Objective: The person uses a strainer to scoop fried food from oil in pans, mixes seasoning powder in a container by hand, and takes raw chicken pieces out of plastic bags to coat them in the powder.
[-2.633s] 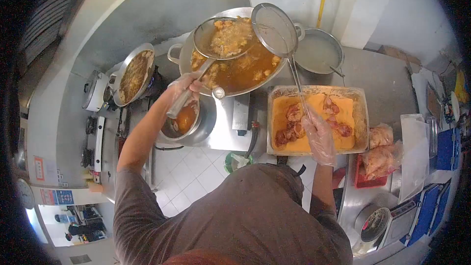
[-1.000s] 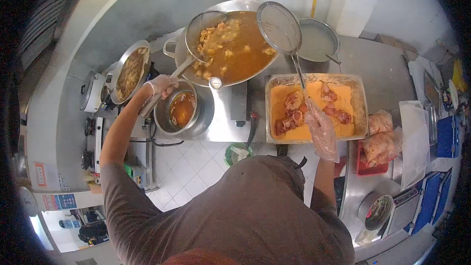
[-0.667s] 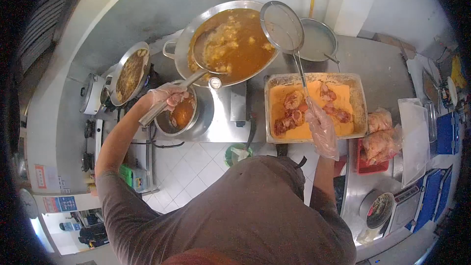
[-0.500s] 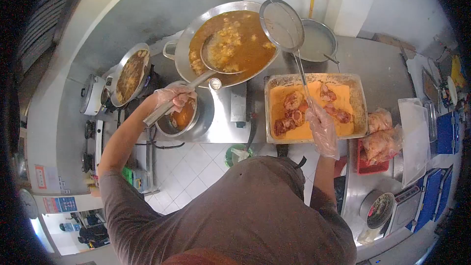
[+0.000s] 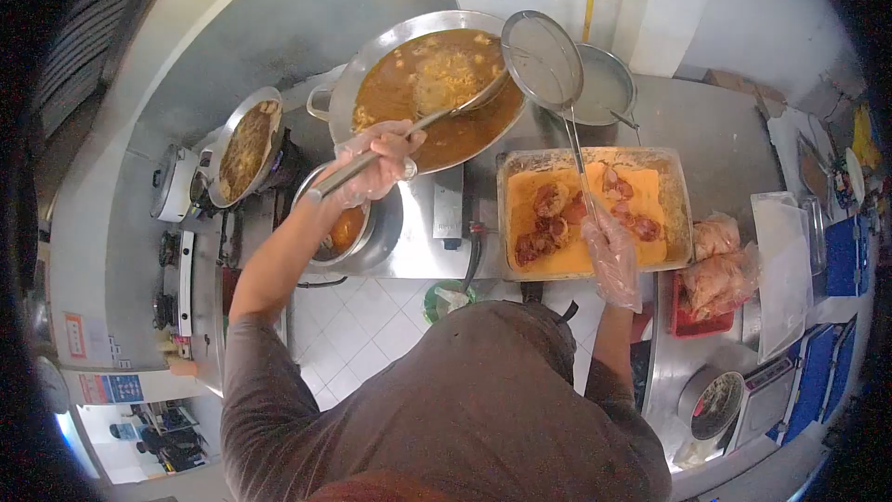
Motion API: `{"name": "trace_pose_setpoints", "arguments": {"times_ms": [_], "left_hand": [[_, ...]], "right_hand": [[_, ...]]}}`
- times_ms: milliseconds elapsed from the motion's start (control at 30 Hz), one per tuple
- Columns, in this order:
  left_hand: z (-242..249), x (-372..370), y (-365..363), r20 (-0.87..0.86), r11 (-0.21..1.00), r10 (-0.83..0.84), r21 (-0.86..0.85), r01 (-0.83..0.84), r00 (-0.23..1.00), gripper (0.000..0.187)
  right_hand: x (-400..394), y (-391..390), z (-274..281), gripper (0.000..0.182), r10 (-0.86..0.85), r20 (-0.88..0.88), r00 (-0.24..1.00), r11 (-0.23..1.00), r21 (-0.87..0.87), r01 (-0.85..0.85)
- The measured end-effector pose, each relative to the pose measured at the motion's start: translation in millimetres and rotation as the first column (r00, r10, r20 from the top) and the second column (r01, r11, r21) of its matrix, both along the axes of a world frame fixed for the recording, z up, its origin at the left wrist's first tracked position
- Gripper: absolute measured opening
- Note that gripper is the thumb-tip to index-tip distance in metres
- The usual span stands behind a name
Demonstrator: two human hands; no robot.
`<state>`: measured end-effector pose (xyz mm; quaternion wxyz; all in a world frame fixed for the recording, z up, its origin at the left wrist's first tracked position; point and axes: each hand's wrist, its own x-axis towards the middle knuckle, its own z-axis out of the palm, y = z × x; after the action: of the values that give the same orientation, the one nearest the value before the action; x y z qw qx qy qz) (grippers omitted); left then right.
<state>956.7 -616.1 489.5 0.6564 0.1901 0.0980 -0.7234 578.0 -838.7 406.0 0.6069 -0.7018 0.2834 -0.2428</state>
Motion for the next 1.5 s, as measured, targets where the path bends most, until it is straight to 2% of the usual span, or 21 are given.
{"name": "trace_pose_setpoints", "arguments": {"times_ms": [33, 133, 233, 333, 467, 567, 667, 833, 933, 1033, 1200, 1300, 1433, 1500], "left_hand": [[-5.2, 2.2, -5.7, -0.048, 0.999, 0.045, -0.020, -0.046, 0.998, 0.037], [-13.2, 4.5, -14.5, -0.058, 0.990, 0.128, -0.047, -0.130, 0.990, 0.034], [-20.0, 2.0, -11.7, 0.049, 0.976, 0.216, -0.054, -0.213, 0.975, 0.030], [-23.1, -6.6, 0.8, 0.161, 0.963, 0.269, -0.039, -0.266, 0.950, 0.027], [-18.0, -8.8, 17.9, 0.292, 0.896, 0.316, 0.220, -0.385, 0.903, 0.024], [-9.6, -3.6, 31.8, 0.366, 0.863, 0.277, 0.311, -0.397, 0.888, 0.020], [-7.4, 6.0, 42.1, 0.448, 0.866, 0.215, 0.323, -0.381, 0.868, 0.024], [-3.0, 20.4, 40.8, 0.613, 0.853, 0.009, 0.407, -0.326, 0.790, 0.020], [3.9, 19.4, 35.8, 0.692, 0.842, -0.080, 0.432, -0.323, 0.717, 0.018], [2.9, 22.7, 25.5, 0.723, 0.839, -0.197, 0.474, -0.267, 0.663, 0.019], [-10.2, 28.6, 12.2, 0.806, 0.834, -0.386, 0.513, -0.204, 0.448, 0.023], [-13.9, 35.8, 11.4, 0.791, 0.827, -0.422, 0.536, -0.171, 0.443, 0.025], [-7.5, 31.7, 5.6, 0.707, 0.859, -0.238, 0.473, -0.194, 0.666, 0.023], [-14.1, 35.6, 4.3, 0.606, 0.878, -0.158, 0.447, -0.170, 0.780, 0.021]], "right_hand": [[-0.3, -0.6, 2.4, 0.043, -0.010, -0.033, 0.999, 1.000, 0.011, 0.011], [-3.0, -6.9, -1.1, 0.044, 0.028, 0.035, 0.999, 1.000, -0.002, -0.028], [-2.7, -7.8, -1.5, 0.045, 0.010, 0.083, 0.996, 0.999, 0.035, -0.013], [-2.5, -12.1, -5.8, 0.046, 0.007, 0.031, 1.000, 0.999, -0.032, -0.006], [-1.0, -13.0, -9.0, 0.047, -0.007, -0.027, 1.000, 0.999, 0.037, 0.008], [3.0, -8.5, -1.7, 0.047, 0.016, -0.044, 0.999, 0.999, 0.045, -0.014], [7.9, -4.5, -0.7, 0.046, 0.040, -0.051, 0.998, 0.999, 0.030, -0.039], [10.5, 2.9, 1.4, 0.046, 0.094, -0.045, 0.995, 0.995, 0.016, -0.094], [7.5, 2.3, -11.1, 0.046, 0.127, 0.050, 0.991, 0.980, -0.162, -0.118], [5.9, 11.9, 16.6, 0.045, 0.110, -0.103, 0.989, 0.994, 0.029, -0.108], [-5.0, 11.4, 10.5, 0.044, 0.078, -0.046, 0.996, 0.997, 0.001, -0.078], [-7.0, 13.8, 5.8, 0.044, 0.034, -0.026, 0.999, 0.999, -0.008, -0.034], [-13.2, 16.8, 15.9, 0.045, 0.024, -0.092, 0.996, 0.994, 0.105, -0.014], [-14.8, 13.7, 0.0, 0.045, 0.010, -0.062, 0.998, 1.000, 0.029, -0.008]]}}
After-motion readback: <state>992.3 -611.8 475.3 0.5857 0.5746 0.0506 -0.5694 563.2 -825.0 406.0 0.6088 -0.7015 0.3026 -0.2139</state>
